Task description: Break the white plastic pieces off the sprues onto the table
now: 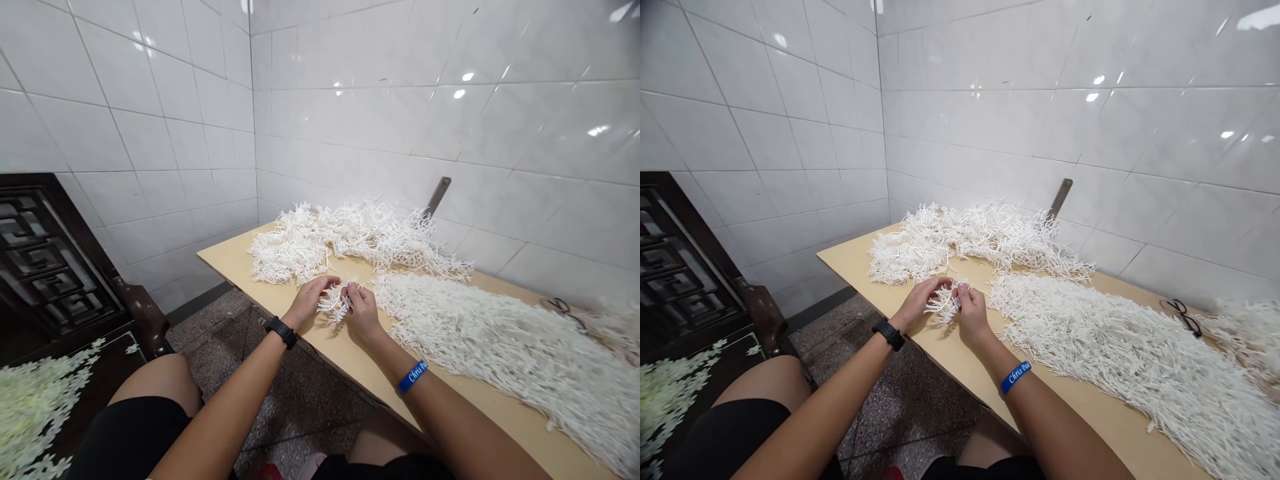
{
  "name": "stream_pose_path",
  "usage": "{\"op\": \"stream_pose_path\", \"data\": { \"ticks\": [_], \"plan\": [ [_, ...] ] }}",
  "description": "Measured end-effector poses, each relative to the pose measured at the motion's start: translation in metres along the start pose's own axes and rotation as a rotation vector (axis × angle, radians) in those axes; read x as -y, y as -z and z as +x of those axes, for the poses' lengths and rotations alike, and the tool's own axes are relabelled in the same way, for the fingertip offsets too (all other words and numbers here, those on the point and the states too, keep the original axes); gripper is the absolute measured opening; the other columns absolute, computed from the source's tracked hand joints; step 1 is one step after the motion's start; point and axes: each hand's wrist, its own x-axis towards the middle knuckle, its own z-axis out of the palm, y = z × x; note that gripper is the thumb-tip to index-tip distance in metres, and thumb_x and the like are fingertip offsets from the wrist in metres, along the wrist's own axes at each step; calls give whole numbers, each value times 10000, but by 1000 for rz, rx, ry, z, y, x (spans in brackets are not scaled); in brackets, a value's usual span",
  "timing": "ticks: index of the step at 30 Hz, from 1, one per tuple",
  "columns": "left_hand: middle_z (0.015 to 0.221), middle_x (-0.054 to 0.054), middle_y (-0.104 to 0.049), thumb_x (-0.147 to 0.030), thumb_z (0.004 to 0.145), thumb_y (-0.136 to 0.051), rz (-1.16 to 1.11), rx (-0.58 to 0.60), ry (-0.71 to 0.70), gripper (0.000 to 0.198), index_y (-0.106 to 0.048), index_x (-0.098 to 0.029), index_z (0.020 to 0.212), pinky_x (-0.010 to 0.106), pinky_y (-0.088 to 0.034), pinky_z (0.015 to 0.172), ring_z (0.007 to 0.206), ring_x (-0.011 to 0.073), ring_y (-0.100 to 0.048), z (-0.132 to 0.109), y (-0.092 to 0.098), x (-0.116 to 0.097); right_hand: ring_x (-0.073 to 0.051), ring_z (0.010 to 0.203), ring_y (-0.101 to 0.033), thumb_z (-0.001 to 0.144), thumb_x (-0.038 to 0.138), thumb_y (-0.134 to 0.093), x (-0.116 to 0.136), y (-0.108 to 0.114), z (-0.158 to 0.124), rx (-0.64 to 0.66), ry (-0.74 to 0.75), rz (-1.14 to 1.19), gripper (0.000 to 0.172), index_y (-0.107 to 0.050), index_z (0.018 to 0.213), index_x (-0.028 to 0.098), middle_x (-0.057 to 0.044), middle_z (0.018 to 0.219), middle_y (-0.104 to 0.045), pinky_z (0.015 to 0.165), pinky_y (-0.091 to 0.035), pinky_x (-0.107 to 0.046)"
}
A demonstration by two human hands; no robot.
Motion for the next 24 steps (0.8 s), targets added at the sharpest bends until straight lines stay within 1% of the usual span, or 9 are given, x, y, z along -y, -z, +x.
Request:
{"op": "stream_pose_path", "data": {
  "ticks": [3, 6, 8, 11, 15, 17, 20, 22, 24],
  "plan": [
    [1092, 123, -686, -487, 833, -584, -21, 97, -8, 409, -705, -159, 1045, 332, -460, 859, 1030, 234, -604, 2, 3, 2, -115, 445, -351, 802, 642, -527, -4, -3, -1, 119, -21, -16, 506, -534, 590, 184, 30, 472, -410, 452, -281, -270],
    [891, 117, -714, -521, 770, -656, -54, 123, -30, 404, -716, -122, 759, 338, -466, 826, 907, 235, -640, 4, 4, 6, -122, 485, -369, 803, 645, -525, -7, -7, -2, 222, -18, -24, 515, -513, 573, 184, 18, 505, -430, 482, -300, -273],
    [736, 93, -694, -547, 770, -642, -110, 70, -4, 443, -691, -115, 682, 326, -474, 751, 782, 214, -644, 4, 5, 8, -127, 516, -387, 832, 616, -504, -6, -9, -4, 293, 3, -48, 502, -515, 582, 181, 11, 527, -440, 515, -316, -276],
    [636, 64, -657, -531, 751, -667, -191, 2, 67, 425, -684, -106, 735, 294, -462, 648, 644, 170, -607, 4, 8, 9, -125, 515, -377, 857, 591, -475, 0, -11, -9, 348, 35, -111, 507, -465, 546, 191, 14, 512, -423, 528, -309, -277],
    [746, 81, -685, -516, 772, -641, -293, -198, 80, 395, -648, -122, 744, 252, -450, 645, 662, 132, -597, 8, 13, 11, -110, 466, -345, 889, 533, -448, 12, -14, -21, 460, 95, -173, 505, -416, 510, 200, 26, 476, -388, 510, -285, -274],
    [808, 99, -699, -501, 794, -617, -295, -199, 80, 385, -660, -119, 786, 247, -448, 667, 706, 132, -601, 10, 13, 12, -109, 462, -345, 892, 518, -445, 15, -16, -26, 488, 109, -155, 502, -426, 506, 198, 25, 473, -391, 508, -290, -272],
    [925, 124, -711, -422, 777, -663, -240, -60, 55, 335, -694, -109, 893, 273, -457, 732, 804, 158, -606, 9, 8, 14, -110, 447, -325, 856, 535, -474, 14, -18, -25, 379, -15, -11, 465, -438, 533, 203, 36, 459, -364, 472, -281, -266],
    [996, 128, -705, -374, 748, -704, -220, 0, 36, 326, -704, -116, 947, 297, -461, 783, 879, 181, -608, 8, 5, 15, -110, 443, -315, 832, 532, -487, 10, -16, -19, 260, -100, 58, 443, -424, 536, 208, 41, 455, -350, 457, -276, -265],
    [1018, 127, -697, -375, 733, -722, -201, 38, 39, 354, -708, -118, 977, 311, -459, 809, 918, 196, -606, 7, 2, 15, -117, 465, -335, 823, 508, -483, 6, -12, -13, 165, -120, 59, 421, -423, 533, 209, 31, 466, -373, 471, -294, -269]
  ]
}}
